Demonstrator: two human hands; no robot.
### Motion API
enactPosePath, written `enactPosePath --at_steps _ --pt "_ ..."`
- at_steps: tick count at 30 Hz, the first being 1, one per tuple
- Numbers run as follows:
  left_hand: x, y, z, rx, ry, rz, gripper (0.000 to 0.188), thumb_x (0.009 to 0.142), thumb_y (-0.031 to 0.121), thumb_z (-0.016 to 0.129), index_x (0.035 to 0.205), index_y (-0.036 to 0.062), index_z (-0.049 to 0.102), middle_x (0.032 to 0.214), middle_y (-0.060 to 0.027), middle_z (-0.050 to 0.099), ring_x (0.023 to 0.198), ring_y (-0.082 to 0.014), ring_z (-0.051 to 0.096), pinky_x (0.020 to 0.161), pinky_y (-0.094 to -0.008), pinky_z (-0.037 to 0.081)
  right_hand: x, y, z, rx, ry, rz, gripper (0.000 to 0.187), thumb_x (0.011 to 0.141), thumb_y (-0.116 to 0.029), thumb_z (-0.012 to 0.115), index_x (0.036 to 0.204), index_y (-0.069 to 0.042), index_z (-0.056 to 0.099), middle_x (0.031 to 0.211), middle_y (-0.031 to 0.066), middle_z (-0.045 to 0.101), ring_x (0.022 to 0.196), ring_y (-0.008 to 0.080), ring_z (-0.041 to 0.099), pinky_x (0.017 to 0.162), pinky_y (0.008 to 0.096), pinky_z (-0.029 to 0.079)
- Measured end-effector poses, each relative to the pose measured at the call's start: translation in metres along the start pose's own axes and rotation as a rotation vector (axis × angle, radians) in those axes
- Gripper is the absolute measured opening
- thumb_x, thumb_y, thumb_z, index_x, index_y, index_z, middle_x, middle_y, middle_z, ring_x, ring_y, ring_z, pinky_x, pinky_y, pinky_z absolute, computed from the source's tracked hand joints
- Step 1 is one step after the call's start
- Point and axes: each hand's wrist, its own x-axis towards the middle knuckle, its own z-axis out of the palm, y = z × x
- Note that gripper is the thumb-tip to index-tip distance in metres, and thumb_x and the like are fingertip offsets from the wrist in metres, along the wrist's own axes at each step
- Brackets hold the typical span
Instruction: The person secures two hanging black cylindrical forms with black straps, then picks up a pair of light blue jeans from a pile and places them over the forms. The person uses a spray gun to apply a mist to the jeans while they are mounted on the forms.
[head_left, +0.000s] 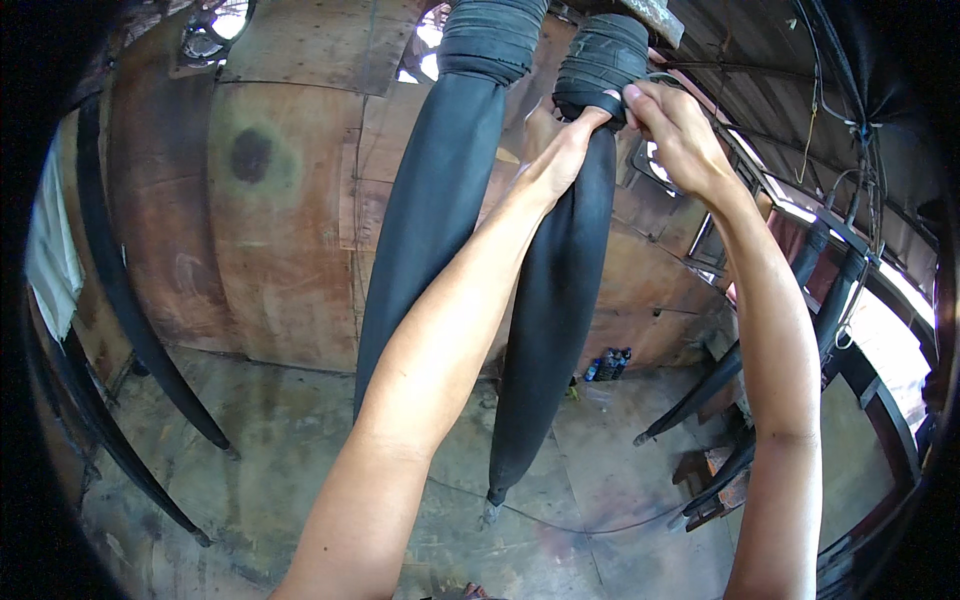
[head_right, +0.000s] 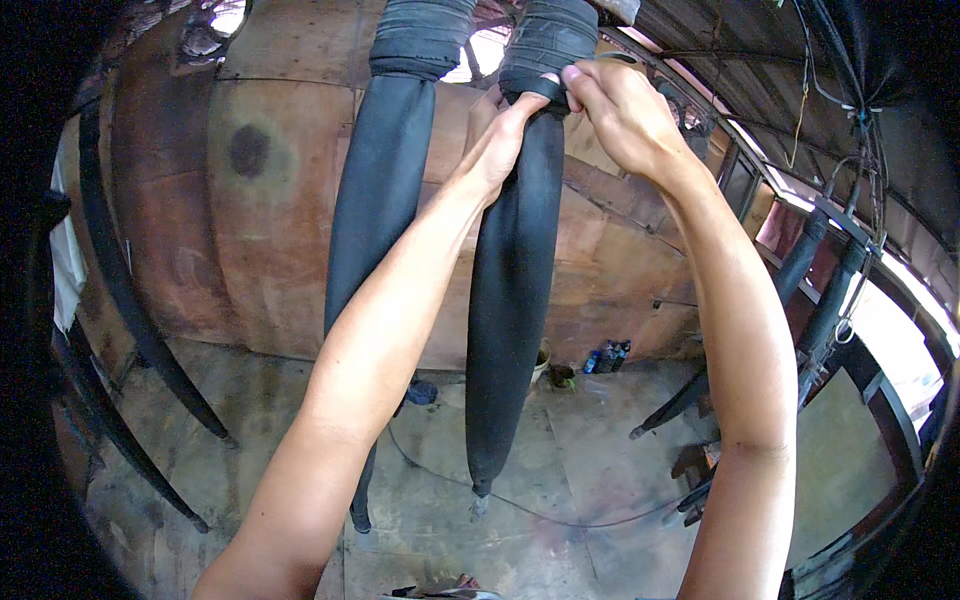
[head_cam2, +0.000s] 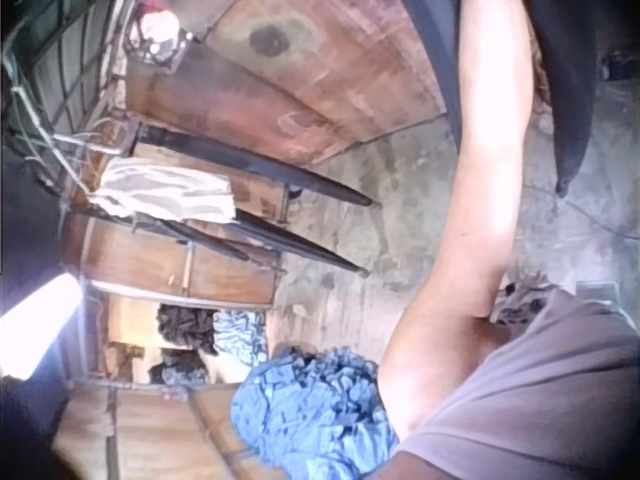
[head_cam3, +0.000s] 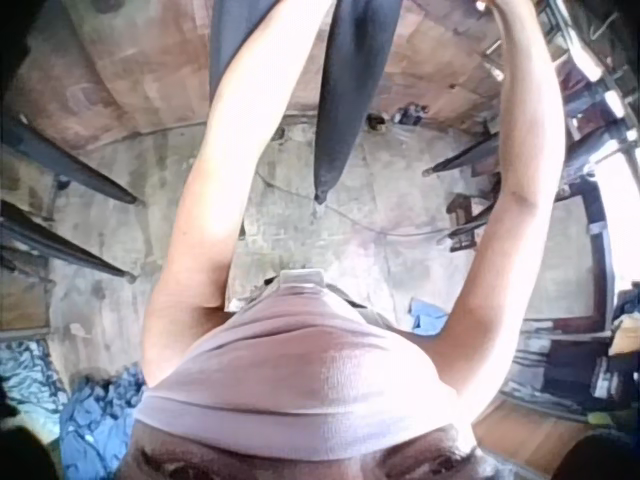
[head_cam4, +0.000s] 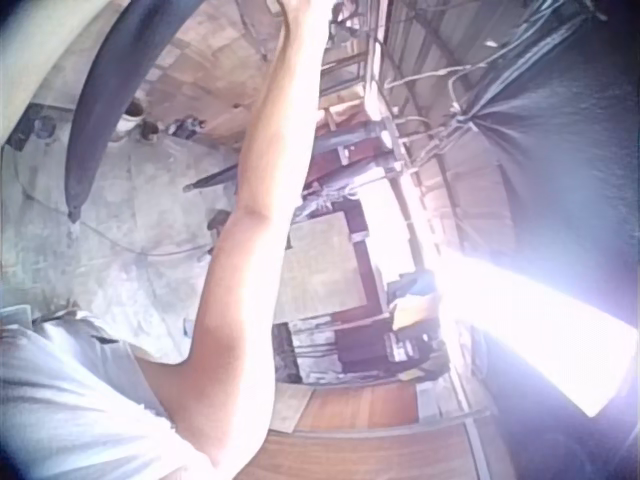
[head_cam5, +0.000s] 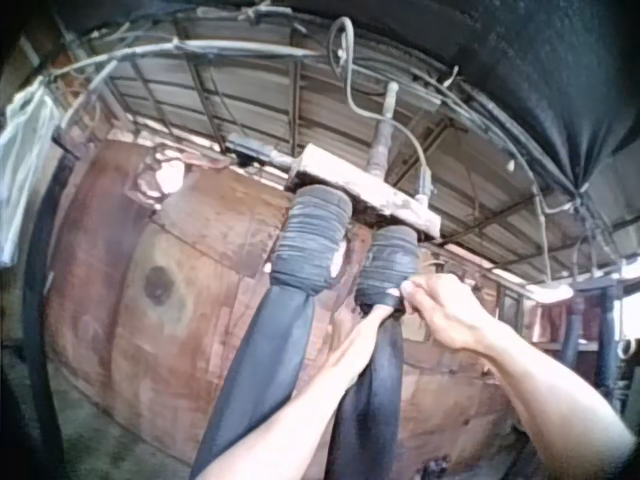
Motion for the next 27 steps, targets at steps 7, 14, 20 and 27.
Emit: enactPosePath --at_steps 7,14,20,27 --pt "-0.001 -0.001 0.002 -0.023 0.002 -0.004 0.033 0.092 0.032 0.061 0.109 0.0037 0.065 0.09 -0.0024 0.064 0.076 -0.0099 0.059 0.065 -0.0261 0.048 -0.023 0.0 0.01 -0.25 0.287 -0.362 0.027 0.085 -0.032 0.073 0.085 -0.007 0.064 0.073 0.0107 0.06 0.073 0.0311 0.063 0.064 0.0381 0.049" --pt "0.01 -0.015 -0.003 0.073 -0.038 -0.041 0.041 0.095 0.045 0.053 0.109 0.0083 0.065 0.092 0.0005 0.062 0.078 -0.0081 0.057 0.068 -0.0228 0.045 -0.026 -0.005 0.02 -0.317 0.533 -0.551 0.015 0.085 -0.015 0.073 0.084 -0.004 0.062 0.075 0.0101 0.061 0.066 0.0283 0.063 0.06 0.0371 0.052" --pt "0.009 -0.006 -0.002 -0.058 -0.17 -0.066 0.041 0.094 0.045 0.055 0.107 0.0075 0.066 0.09 -0.0003 0.063 0.074 -0.0086 0.059 0.062 -0.0237 0.047 -0.016 -0.009 0.0 -0.309 0.515 -0.602 0.012 0.085 -0.01 0.07 0.086 -0.002 0.061 0.075 0.0131 0.06 0.068 0.0335 0.063 0.061 0.0401 0.05" --pt "0.0 0.011 -0.001 -0.048 -0.187 -0.129 0.05 0.091 0.05 0.059 0.11 0.0036 0.066 0.092 -0.0031 0.065 0.076 -0.0113 0.06 0.065 -0.0266 0.05 -0.004 -0.007 -0.014 -0.326 0.486 -0.588 0.012 0.087 -0.013 0.068 0.088 -0.003 0.062 0.077 0.0146 0.06 0.068 0.0355 0.062 0.062 0.0427 0.049"
